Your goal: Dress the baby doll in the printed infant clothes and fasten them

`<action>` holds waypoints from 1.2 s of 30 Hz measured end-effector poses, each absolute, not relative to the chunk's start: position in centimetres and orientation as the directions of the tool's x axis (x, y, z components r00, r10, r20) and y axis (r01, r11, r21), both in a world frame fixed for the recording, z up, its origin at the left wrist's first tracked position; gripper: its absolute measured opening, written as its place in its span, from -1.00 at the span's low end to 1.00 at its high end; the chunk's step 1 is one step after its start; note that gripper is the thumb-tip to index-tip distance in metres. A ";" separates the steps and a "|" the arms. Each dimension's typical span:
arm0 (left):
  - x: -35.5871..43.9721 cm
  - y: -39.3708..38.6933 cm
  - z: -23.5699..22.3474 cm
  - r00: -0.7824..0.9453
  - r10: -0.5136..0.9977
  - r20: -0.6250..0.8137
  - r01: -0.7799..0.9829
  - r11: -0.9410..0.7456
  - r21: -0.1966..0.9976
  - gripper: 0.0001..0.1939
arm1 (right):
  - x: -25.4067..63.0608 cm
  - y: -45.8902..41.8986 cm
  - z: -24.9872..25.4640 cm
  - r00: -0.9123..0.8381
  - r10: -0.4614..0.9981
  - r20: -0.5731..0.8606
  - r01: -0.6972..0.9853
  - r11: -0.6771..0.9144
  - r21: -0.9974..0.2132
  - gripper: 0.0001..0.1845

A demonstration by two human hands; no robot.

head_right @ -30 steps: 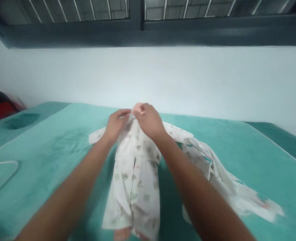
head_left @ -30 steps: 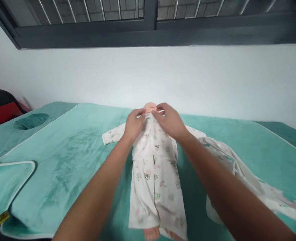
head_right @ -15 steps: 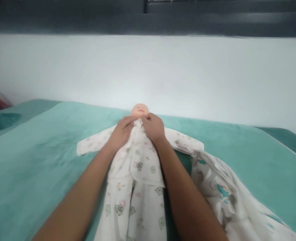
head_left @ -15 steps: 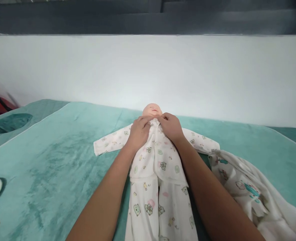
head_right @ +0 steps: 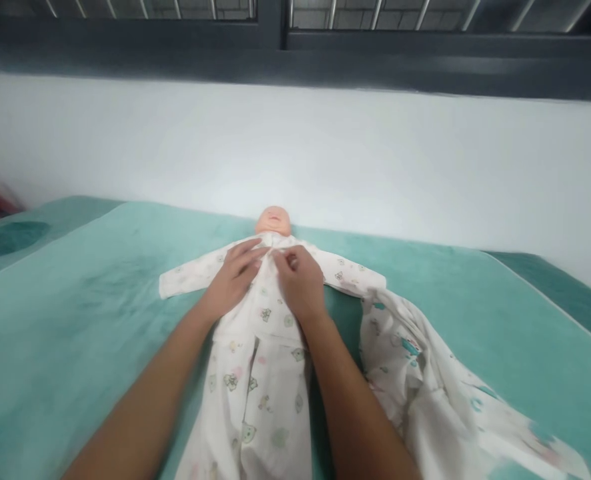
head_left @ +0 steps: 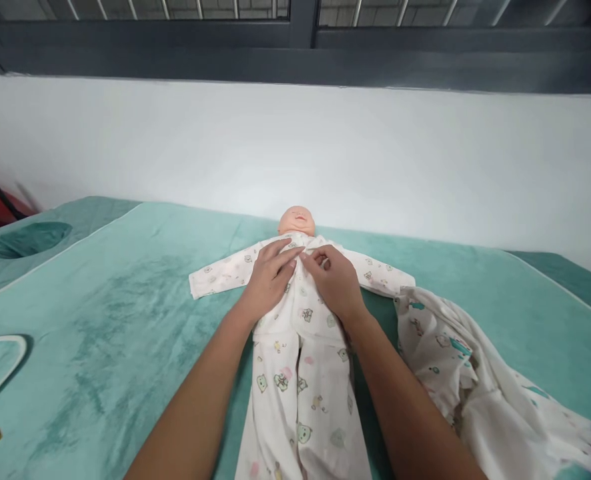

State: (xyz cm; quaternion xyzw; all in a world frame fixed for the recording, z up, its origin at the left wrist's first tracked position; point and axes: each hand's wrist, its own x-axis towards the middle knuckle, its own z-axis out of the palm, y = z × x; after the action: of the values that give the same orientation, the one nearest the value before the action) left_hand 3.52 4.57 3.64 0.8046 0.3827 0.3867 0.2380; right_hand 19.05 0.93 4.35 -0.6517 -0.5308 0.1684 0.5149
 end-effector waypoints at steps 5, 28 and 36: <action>3.6 4.7 3.8 0.416 0.808 0.417 0.441 -0.581 0.684 -0.61 | 18.5 2.1 5.6 0.245 0.924 0.292 0.724 0.026 -0.689 -0.78; 4.0 5.6 4.4 0.412 0.838 0.358 0.418 -0.523 0.742 -0.63 | 19.6 2.6 4.9 0.234 0.932 0.277 0.490 0.133 -0.862 -0.89; 3.9 5.5 4.7 0.388 0.858 0.337 0.378 -0.482 0.791 -0.65 | 19.2 2.6 4.9 0.312 0.914 0.260 0.511 0.069 -0.857 -0.90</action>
State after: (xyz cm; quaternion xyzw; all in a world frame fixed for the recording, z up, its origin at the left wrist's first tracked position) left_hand 3.93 5.53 4.71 0.7715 0.4006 0.3816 0.3142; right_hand 19.16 2.57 4.94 -0.6497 -0.5483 0.2078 0.4838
